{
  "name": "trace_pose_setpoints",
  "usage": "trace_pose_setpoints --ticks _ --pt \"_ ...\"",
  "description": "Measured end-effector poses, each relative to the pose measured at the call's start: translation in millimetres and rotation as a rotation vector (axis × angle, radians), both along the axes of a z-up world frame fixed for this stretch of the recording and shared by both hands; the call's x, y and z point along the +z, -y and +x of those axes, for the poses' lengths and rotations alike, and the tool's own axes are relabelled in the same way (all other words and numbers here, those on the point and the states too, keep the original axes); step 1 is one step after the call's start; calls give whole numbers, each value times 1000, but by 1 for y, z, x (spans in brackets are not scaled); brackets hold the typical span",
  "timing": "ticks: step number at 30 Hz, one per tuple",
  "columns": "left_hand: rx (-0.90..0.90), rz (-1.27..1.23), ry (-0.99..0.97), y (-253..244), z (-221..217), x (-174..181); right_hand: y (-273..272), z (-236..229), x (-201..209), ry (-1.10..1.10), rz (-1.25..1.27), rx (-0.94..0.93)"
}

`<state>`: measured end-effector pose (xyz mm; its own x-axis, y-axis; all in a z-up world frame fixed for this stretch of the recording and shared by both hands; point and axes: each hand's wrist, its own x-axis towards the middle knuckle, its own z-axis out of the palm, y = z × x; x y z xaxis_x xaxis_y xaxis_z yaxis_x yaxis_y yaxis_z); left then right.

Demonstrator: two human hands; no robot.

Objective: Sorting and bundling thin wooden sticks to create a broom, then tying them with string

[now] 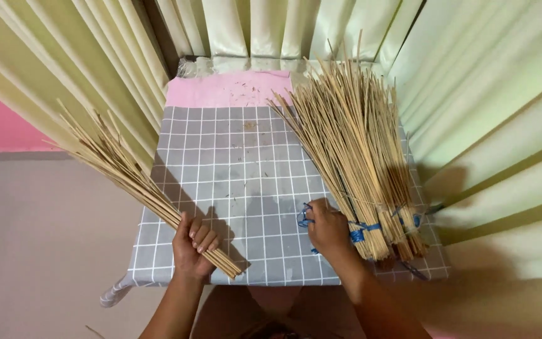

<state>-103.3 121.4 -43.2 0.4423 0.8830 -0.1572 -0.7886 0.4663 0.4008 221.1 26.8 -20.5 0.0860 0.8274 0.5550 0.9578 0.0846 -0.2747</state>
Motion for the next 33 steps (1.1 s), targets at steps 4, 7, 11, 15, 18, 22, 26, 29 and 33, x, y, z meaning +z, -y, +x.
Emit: trace_pose_setpoints --ticks 4,7,11,15,18,22,26,29,33 --pt "-27 11 -42 -1 2 -5 -2 0 -5 -30 -177 -48" --pt "-33 1 -56 6 3 -3 6 -4 2 -17 -192 -62" --pt "-58 0 227 7 1 3 4 -6 9 -196 -197 -71" --pt "-48 -39 226 7 2 6 -17 -6 42 -253 -289 -84" --pt "-22 -50 198 9 2 6 -55 -20 95 -301 -558 -165" --pt "-33 -71 190 7 0 6 -152 -31 125 -277 -160 23" --pt "-52 -79 203 7 -2 7 -254 -28 106 -750 -249 87" --pt "-27 -102 190 7 0 4 -303 7 29 -478 -190 58" --pt "-36 -120 244 6 0 2 -310 35 12 -456 -113 -29"
